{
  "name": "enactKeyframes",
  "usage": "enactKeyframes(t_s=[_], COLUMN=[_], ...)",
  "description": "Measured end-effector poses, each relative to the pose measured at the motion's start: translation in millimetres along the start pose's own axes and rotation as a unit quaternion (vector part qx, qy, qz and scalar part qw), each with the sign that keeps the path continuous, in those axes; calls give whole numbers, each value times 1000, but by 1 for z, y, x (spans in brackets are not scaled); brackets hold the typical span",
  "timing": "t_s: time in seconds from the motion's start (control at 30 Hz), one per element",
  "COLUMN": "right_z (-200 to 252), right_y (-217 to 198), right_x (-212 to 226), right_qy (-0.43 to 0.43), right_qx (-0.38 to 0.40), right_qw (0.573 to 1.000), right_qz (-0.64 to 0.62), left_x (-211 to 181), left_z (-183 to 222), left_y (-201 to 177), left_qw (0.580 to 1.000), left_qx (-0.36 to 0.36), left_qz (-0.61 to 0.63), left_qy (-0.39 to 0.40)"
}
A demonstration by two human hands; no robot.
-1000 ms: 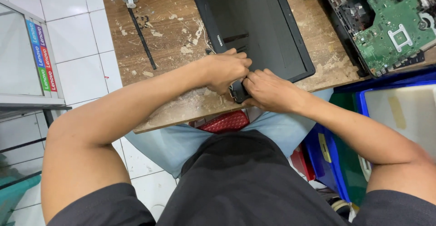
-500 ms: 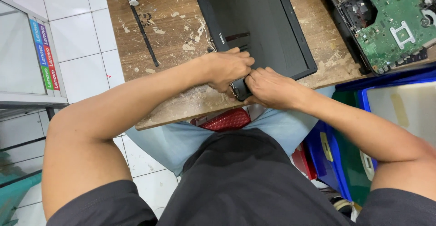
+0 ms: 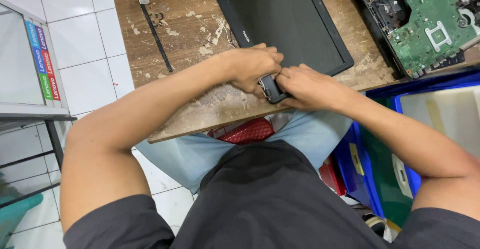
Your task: The person removes the black plastic bezel frame from a disassembled Toshiba LCD monitor. They carefully pry the frame away from the screen edges and lift it off, revealing the display panel underneath.
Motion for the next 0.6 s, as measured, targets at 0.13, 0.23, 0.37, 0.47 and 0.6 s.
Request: enactKeyframes(t_s=[0.13, 0.23, 0.37, 0.47, 0.6], right_z=[16, 22, 23, 23, 21], right_y=[-17, -17, -8, -1, 6], right_x=[-9, -16, -27, -29, -36], right_qy=[20, 28, 43, 47, 45], right_qx=[-17, -18, -20, 0, 30], right_qw=[999, 999, 994, 993, 994], right_qz=[-18, -42, -98, -106, -95], left_x=[-1, 2, 5, 5, 1], left_z=[-8, -18, -25, -29, -29], left_y=[-15, -12, 1, 14, 11], left_qw=[999, 999, 997, 995, 994], left_qx=[-30, -39, -65, -73, -66], left_qz=[18, 23, -14, -55, -59], left_qy=[14, 22, 36, 51, 58])
Point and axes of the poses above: each hand's wrist, its own z-axis away from the middle knuckle, its own y-axis out of the palm, x = y × z, the point moved 8 cm from there along -z, towards the middle knuckle, and after that the axes turned 6 degrees about -y, right-handed, at the moved point
